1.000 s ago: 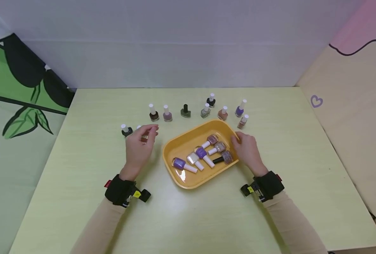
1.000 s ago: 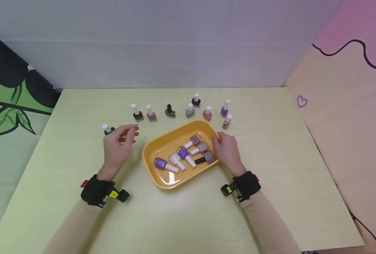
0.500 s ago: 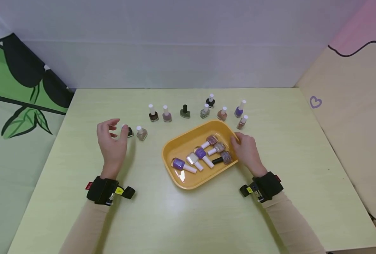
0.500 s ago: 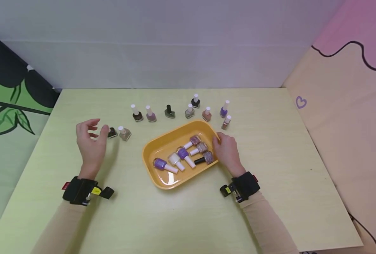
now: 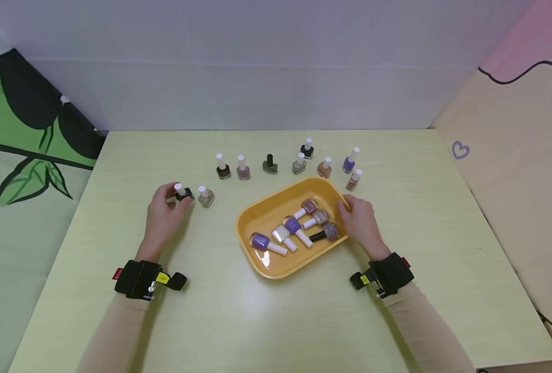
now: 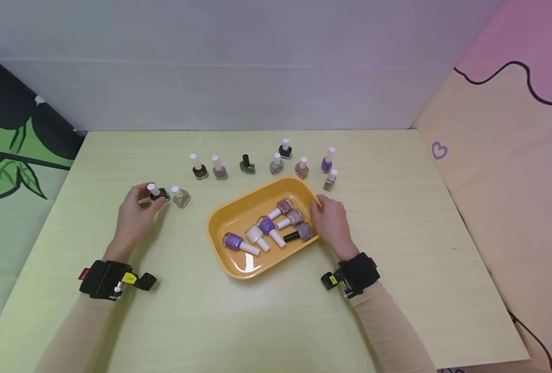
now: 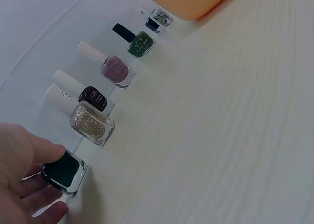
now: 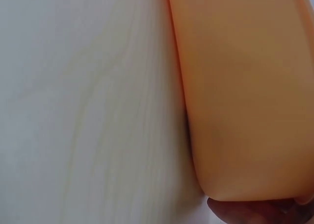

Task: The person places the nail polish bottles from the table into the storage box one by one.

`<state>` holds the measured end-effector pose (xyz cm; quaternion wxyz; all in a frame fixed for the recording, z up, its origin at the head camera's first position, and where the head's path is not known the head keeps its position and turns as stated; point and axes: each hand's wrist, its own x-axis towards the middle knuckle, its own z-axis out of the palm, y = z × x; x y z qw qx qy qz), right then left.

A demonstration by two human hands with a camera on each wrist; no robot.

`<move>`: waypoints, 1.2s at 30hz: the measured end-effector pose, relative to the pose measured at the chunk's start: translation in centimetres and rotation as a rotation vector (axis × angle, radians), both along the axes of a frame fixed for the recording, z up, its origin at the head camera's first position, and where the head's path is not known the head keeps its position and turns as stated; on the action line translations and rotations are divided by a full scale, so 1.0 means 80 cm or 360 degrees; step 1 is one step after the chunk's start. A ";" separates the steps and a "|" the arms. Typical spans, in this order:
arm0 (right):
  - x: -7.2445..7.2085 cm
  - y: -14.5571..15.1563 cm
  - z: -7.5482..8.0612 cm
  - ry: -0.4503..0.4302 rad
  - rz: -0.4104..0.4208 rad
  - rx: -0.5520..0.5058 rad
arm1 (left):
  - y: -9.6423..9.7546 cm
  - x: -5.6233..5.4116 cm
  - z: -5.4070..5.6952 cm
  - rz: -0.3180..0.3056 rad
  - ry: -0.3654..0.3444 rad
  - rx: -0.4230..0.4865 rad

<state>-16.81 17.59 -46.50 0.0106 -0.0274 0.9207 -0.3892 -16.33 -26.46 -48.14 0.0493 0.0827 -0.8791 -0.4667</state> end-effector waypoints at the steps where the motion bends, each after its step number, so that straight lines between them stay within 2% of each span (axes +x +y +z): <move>1: 0.000 0.000 0.000 -0.0005 0.0002 -0.0002 | 0.000 -0.001 -0.001 0.0003 0.0006 -0.0014; 12: 0.004 0.001 -0.002 -0.0022 -0.0006 -0.0004 | 0.002 -0.003 -0.002 0.0019 0.0049 -0.0108; 19: 0.004 0.001 -0.002 -0.0001 -0.0003 0.0013 | 0.006 0.001 0.001 0.0126 0.0091 -0.0105; 24: 0.003 0.001 -0.001 -0.0008 -0.0001 0.0010 | 0.010 0.005 0.007 0.0217 0.0251 -0.0095; 28: 0.002 0.000 0.000 -0.0006 -0.0006 0.0015 | 0.014 0.008 0.019 0.0234 0.0427 -0.0095; 32: 0.002 -0.001 0.001 -0.0016 -0.0008 0.0012 | 0.023 0.010 0.033 0.0204 0.0602 -0.0107; 36: 0.001 -0.001 0.002 -0.0016 -0.0013 0.0005 | 0.038 0.013 0.047 0.0120 0.0773 -0.0096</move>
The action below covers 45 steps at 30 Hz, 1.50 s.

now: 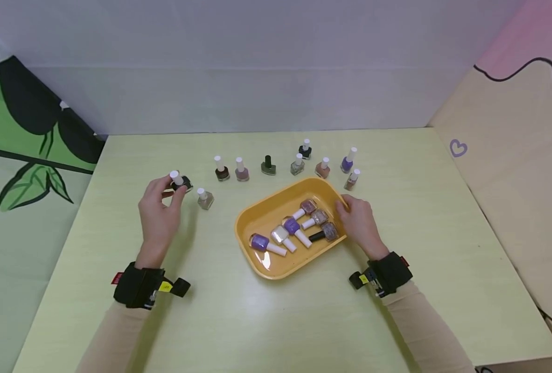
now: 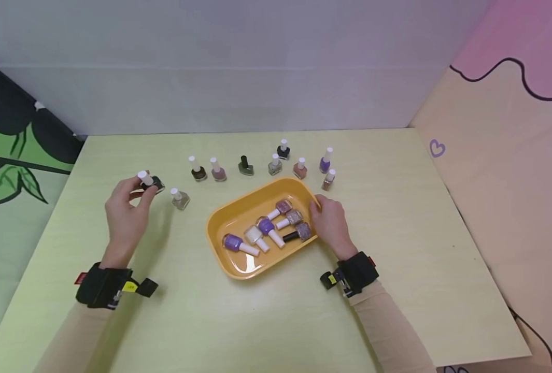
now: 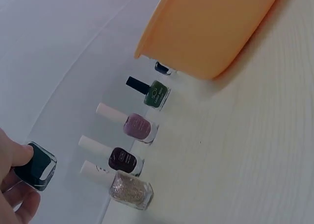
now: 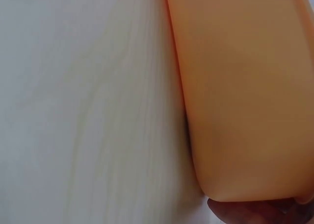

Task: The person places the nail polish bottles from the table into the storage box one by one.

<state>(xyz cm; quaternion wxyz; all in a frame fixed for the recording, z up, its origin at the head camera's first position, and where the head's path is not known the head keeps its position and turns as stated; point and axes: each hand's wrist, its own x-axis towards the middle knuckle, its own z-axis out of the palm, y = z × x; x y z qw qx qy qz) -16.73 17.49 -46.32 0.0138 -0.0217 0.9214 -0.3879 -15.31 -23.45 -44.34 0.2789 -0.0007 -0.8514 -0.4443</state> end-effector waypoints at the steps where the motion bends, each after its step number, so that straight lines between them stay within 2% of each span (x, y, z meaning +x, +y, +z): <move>1: 0.000 0.000 0.000 0.0001 -0.0003 -0.0001 | 0.004 0.001 0.003 -0.0029 0.0038 -0.0003; 5: -0.001 -0.001 0.000 0.0016 -0.0006 0.0002 | 0.021 0.006 0.011 -0.0124 0.0158 -0.0046; 7: -0.002 -0.001 0.000 0.0027 -0.0003 0.0008 | 0.029 0.008 0.014 -0.0180 0.0181 -0.0089; 14: -0.003 -0.001 -0.001 0.0042 -0.0002 0.0007 | 0.058 0.016 0.026 -0.0476 0.0118 -0.0402; 19: -0.004 -0.001 -0.001 0.0042 0.0004 0.0004 | 0.078 0.018 0.025 -0.0607 0.0069 -0.0540; 28: -0.004 -0.002 -0.003 0.0048 -0.0004 0.0000 | 0.104 0.016 0.012 -0.0816 0.0041 -0.0580; 32: -0.004 -0.003 -0.003 0.0040 0.0000 0.0007 | 0.112 0.016 0.010 -0.0894 -0.0044 -0.0679; 41: -0.003 -0.002 -0.003 0.0010 -0.0019 -0.0006 | 0.128 0.007 0.011 -0.1047 -0.0391 -0.1019; 45: -0.001 0.000 -0.004 0.0019 -0.0022 -0.0013 | 0.137 0.003 0.014 -0.1090 -0.0433 -0.1167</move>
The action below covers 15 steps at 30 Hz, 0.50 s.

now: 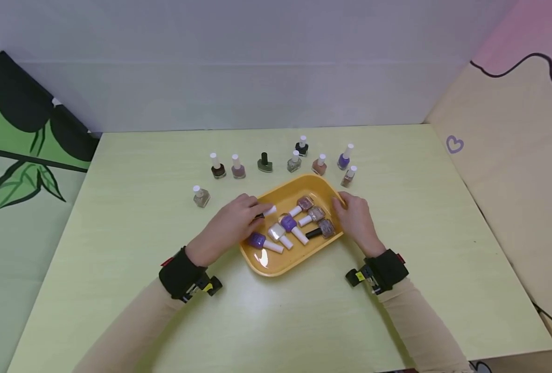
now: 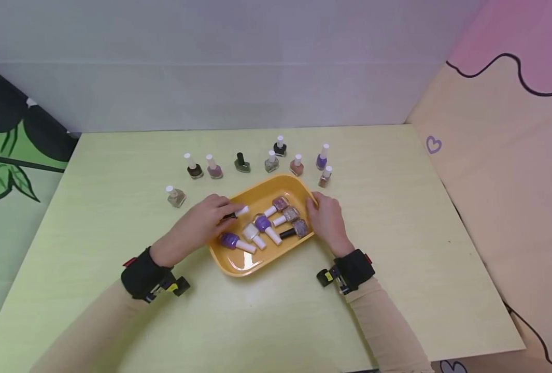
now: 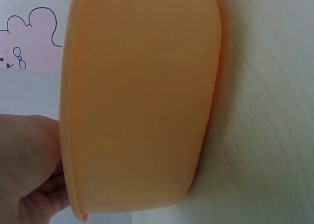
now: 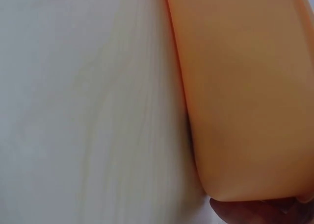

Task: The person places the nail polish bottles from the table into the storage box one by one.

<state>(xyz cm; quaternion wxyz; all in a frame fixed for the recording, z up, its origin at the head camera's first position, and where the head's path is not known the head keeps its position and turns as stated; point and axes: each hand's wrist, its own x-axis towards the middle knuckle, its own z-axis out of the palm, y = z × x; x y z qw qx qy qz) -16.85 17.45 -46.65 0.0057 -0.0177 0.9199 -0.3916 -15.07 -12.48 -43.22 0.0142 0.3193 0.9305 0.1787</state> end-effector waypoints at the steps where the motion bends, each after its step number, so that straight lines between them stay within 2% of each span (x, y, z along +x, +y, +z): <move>1: 0.000 0.000 0.000 0.0003 0.0001 0.0002 | 0.002 0.000 0.000 -0.0014 0.0004 -0.0035; 7: 0.000 0.000 -0.001 -0.0003 0.0004 0.0014 | 0.009 -0.001 -0.005 -0.0086 0.0049 -0.0230; 15: -0.001 0.000 0.000 -0.0011 -0.0009 0.0017 | 0.012 -0.001 -0.005 -0.0135 0.0138 -0.0350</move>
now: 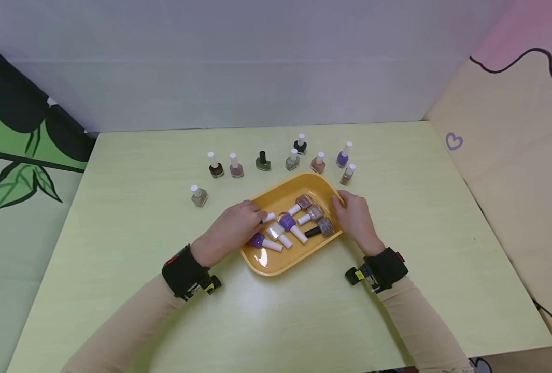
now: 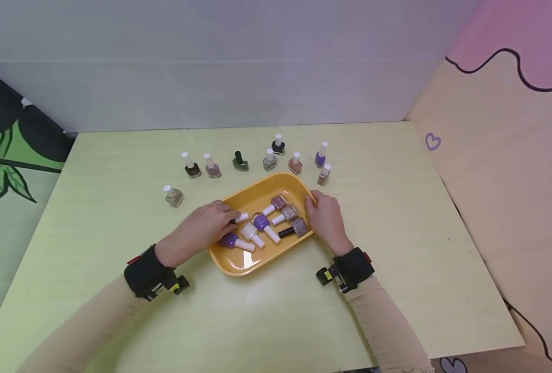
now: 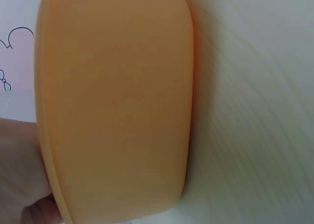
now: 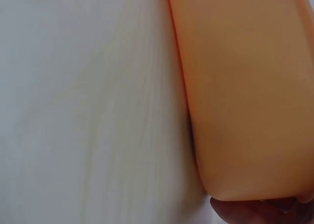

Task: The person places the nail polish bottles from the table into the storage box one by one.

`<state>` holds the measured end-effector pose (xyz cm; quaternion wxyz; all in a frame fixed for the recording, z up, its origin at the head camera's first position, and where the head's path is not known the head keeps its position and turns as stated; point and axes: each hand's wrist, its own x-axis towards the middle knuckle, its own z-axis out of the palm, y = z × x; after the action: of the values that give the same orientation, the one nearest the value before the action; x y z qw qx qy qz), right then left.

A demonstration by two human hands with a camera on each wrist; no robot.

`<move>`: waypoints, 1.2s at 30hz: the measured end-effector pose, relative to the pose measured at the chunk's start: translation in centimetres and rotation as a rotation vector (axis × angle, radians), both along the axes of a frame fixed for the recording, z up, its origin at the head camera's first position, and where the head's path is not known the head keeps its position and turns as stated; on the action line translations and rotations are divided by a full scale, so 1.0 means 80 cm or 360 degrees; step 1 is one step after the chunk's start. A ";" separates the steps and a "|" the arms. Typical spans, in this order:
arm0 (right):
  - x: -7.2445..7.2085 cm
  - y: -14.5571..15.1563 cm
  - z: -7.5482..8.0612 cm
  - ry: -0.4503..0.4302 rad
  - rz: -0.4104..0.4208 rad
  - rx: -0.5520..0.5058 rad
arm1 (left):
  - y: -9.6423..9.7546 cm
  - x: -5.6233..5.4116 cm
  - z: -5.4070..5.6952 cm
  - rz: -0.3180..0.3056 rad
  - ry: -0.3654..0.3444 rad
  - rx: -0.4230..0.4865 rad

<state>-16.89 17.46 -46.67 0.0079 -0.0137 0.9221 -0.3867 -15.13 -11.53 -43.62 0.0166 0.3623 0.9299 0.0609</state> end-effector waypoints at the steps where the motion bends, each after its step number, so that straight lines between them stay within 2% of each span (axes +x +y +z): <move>1: 0.000 0.000 0.000 -0.0002 -0.0003 0.0000 | 0.001 0.000 0.001 -0.0010 0.0005 -0.0019; 10: 0.000 0.000 -0.001 0.0006 -0.0010 -0.0009 | 0.004 0.001 -0.001 -0.0039 0.0030 -0.0068; 22: 0.000 0.000 -0.002 -0.0005 -0.0013 -0.0010 | 0.003 0.004 0.003 0.0021 0.0078 -0.0084; 25: 0.000 0.000 -0.002 -0.0016 -0.0015 -0.0013 | 0.001 0.007 0.006 0.0057 0.0084 0.0013; 28: 0.001 0.000 -0.001 -0.0025 -0.0017 -0.0018 | -0.004 0.009 0.008 0.0079 0.0146 0.0148; 36: 0.000 0.000 -0.002 -0.0005 -0.0013 -0.0004 | -0.031 0.009 0.005 0.0057 0.0552 0.0587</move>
<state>-16.89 17.46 -46.80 0.0076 -0.0094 0.9217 -0.3878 -14.40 -14.03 -43.18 -0.2108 0.3477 0.8983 0.1668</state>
